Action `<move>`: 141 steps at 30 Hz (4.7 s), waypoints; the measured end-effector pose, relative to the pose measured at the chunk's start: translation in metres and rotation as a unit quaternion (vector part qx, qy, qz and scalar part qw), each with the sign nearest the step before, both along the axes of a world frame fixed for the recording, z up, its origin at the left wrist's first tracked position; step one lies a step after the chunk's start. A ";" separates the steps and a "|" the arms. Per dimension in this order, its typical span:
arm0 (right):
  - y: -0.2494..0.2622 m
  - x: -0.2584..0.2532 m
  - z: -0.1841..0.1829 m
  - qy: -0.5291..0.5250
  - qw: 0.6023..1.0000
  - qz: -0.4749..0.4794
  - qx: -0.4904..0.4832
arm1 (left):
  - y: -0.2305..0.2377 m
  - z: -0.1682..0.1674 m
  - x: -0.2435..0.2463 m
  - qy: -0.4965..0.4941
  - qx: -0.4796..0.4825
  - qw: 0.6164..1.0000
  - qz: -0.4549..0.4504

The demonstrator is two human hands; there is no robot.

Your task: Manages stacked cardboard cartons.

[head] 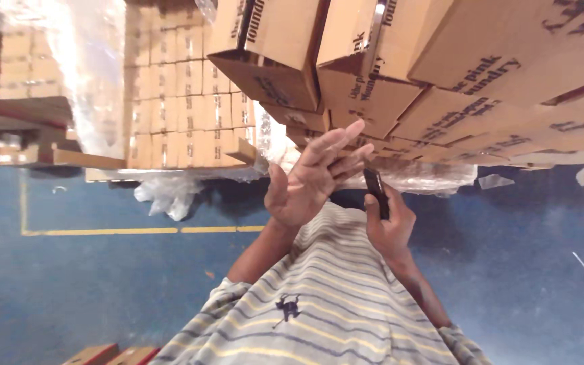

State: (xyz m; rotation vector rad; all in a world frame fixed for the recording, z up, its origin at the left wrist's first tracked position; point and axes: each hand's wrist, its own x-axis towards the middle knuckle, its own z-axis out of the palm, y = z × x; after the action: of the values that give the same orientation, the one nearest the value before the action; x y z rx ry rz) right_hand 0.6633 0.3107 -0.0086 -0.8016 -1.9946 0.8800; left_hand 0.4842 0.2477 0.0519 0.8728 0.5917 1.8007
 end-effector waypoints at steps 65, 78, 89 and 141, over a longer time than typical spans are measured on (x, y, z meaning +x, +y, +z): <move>-0.005 0.001 0.010 0.051 0.998 0.002 -0.026 | 0.000 -0.022 0.003 0.121 -0.036 0.990 -0.058; -0.018 0.001 0.009 -0.039 0.987 0.134 0.081 | 0.007 -0.033 0.011 -0.028 -0.151 0.987 -0.044; -0.008 0.006 0.010 0.009 0.995 0.060 0.079 | 0.009 -0.037 0.018 0.011 -0.127 0.990 -0.054; -0.156 0.014 -0.016 0.001 0.971 0.236 -0.030 | -0.146 -0.050 0.048 -0.348 -0.211 0.911 0.067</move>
State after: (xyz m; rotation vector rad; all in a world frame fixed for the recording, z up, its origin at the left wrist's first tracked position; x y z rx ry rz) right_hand 0.6769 0.1546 -0.0250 -0.3536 -2.2057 1.2105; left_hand 0.5320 0.1018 0.0015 -0.1248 0.5397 1.8476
